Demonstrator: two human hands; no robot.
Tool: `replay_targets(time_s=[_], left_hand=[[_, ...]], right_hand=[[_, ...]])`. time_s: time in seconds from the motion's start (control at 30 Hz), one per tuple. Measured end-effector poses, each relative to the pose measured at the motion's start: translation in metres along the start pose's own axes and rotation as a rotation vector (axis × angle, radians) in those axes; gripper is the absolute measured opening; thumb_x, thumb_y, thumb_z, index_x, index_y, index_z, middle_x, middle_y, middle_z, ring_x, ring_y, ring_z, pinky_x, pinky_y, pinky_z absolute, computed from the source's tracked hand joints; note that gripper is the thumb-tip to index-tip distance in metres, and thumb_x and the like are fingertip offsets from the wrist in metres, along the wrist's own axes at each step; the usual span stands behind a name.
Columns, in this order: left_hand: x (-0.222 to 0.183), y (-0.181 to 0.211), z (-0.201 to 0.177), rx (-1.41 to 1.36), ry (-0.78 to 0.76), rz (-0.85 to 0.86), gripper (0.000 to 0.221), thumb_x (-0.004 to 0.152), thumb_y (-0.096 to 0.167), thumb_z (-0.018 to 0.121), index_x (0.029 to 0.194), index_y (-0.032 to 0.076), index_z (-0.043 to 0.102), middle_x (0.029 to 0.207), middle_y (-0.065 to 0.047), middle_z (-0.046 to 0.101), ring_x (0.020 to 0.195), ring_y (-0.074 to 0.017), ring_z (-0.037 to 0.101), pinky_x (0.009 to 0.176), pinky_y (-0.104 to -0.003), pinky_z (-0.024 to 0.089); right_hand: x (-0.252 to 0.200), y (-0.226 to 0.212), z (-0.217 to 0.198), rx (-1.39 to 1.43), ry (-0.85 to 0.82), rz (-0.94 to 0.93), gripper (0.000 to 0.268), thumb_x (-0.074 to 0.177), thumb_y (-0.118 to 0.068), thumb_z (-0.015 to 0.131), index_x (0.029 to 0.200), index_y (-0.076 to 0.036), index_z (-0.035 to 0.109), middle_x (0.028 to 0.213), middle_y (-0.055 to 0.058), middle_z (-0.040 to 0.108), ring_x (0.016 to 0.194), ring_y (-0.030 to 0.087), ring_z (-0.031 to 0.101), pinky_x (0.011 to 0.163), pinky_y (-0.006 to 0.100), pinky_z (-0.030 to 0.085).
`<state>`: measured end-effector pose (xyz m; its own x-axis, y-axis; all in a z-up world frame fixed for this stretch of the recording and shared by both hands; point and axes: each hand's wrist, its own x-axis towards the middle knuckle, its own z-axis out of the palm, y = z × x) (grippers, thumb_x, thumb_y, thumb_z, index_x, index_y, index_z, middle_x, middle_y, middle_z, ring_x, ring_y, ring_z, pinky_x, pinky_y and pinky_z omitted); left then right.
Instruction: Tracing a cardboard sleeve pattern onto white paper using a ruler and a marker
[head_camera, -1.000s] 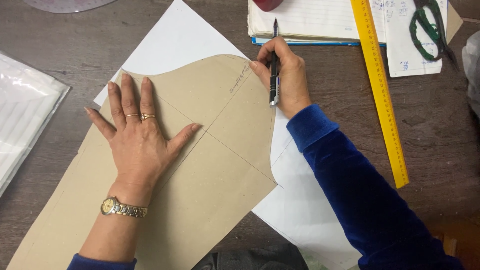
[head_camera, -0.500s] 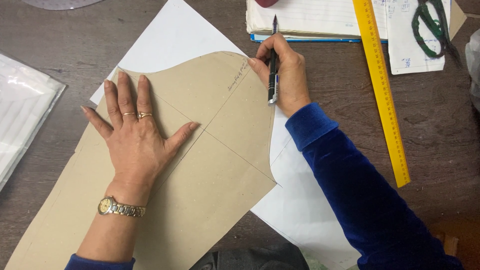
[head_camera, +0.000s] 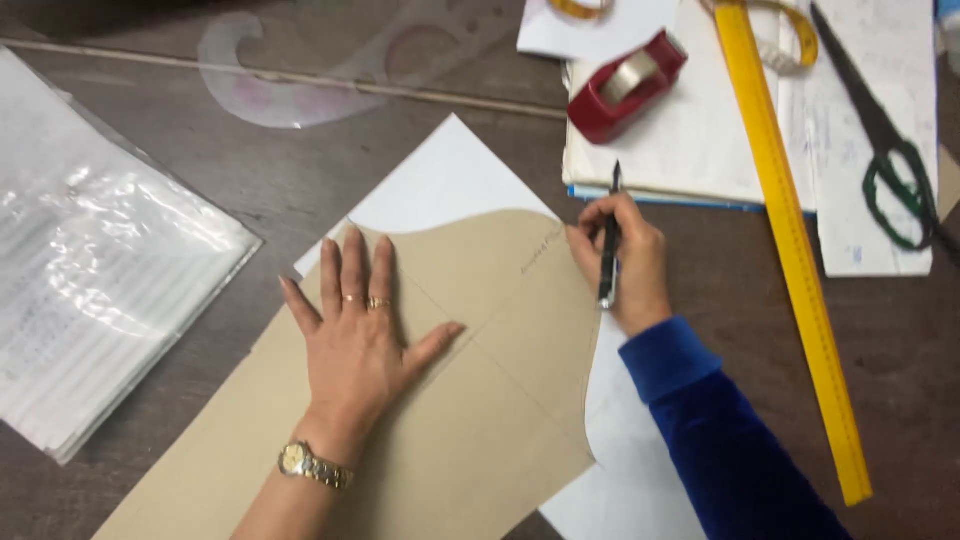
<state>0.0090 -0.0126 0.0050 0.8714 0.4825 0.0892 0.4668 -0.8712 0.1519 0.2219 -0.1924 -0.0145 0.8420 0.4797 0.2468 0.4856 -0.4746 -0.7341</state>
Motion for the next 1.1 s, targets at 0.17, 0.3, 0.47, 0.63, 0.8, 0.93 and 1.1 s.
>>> replay_targets(time_s=[0.17,0.3,0.47,0.63,0.8,0.93,1.1], left_hand=[[0.0,-0.001,0.005,0.041,0.011,-0.008,0.111,0.072,0.085,0.042,0.154,0.013,0.018,0.161,-0.012,0.014,0.148,-0.0322,0.01,0.109,-0.07,0.007],[0.0,-0.002,0.005,0.022,0.017,-0.016,0.111,0.072,0.085,0.041,0.154,0.015,0.015,0.161,-0.01,0.012,0.148,-0.0307,0.008,0.109,-0.069,0.004],[0.0,-0.002,0.005,0.021,0.03,-0.019,0.113,0.071,0.087,0.041,0.154,0.015,0.015,0.161,-0.01,0.012,0.149,-0.0304,0.008,0.11,-0.068,0.004],[0.001,0.001,0.004,0.025,0.052,-0.028,0.114,0.067,0.086,0.045,0.152,0.013,0.024,0.161,-0.01,0.016,0.149,-0.0303,0.012,0.109,-0.071,0.009],[0.002,0.001,0.003,0.04,0.062,-0.026,0.115,0.066,0.085,0.047,0.153,0.014,0.022,0.161,-0.01,0.019,0.148,-0.0312,0.017,0.108,-0.072,0.013],[0.003,0.001,0.005,0.043,0.046,-0.025,0.114,0.066,0.086,0.044,0.152,0.014,0.026,0.161,-0.01,0.017,0.148,-0.0314,0.015,0.109,-0.071,0.011],[0.002,0.003,0.002,0.022,0.059,-0.02,0.114,0.066,0.083,0.046,0.153,0.012,0.023,0.161,-0.012,0.019,0.148,-0.0314,0.015,0.11,-0.071,0.009]], right_hand=[[-0.003,-0.001,-0.001,-0.022,0.082,0.094,0.015,0.079,-0.003,0.064,0.088,-0.015,0.059,0.064,-0.003,0.057,0.058,0.009,0.055,0.065,0.027,0.045],[-0.003,-0.008,-0.003,0.026,0.074,0.087,0.009,0.084,-0.005,0.059,0.089,-0.011,0.055,0.074,0.001,0.067,0.062,0.014,0.065,0.066,0.029,0.049],[-0.01,-0.013,-0.004,0.102,0.103,0.01,0.012,0.085,-0.003,0.065,0.09,-0.011,0.057,0.076,0.0,0.065,0.06,0.008,0.058,0.057,0.021,0.046],[-0.022,-0.037,-0.018,0.084,0.035,-0.11,0.006,0.091,-0.01,0.058,0.095,-0.01,0.063,0.092,0.004,0.072,0.078,0.012,0.069,0.069,0.023,0.053],[-0.037,-0.061,-0.018,-0.051,-0.192,-0.432,0.012,0.087,0.004,0.06,0.098,0.0,0.06,0.118,0.018,0.066,0.109,0.031,0.066,0.099,0.038,0.05],[-0.037,-0.055,-0.011,-0.09,-0.247,-0.425,0.019,0.09,0.002,0.057,0.109,0.003,0.058,0.129,0.021,0.058,0.12,0.035,0.059,0.105,0.041,0.046],[-0.039,-0.052,-0.008,-0.138,-0.226,-0.461,0.02,0.092,0.003,0.053,0.111,0.003,0.056,0.134,0.024,0.053,0.127,0.041,0.051,0.11,0.045,0.041]])
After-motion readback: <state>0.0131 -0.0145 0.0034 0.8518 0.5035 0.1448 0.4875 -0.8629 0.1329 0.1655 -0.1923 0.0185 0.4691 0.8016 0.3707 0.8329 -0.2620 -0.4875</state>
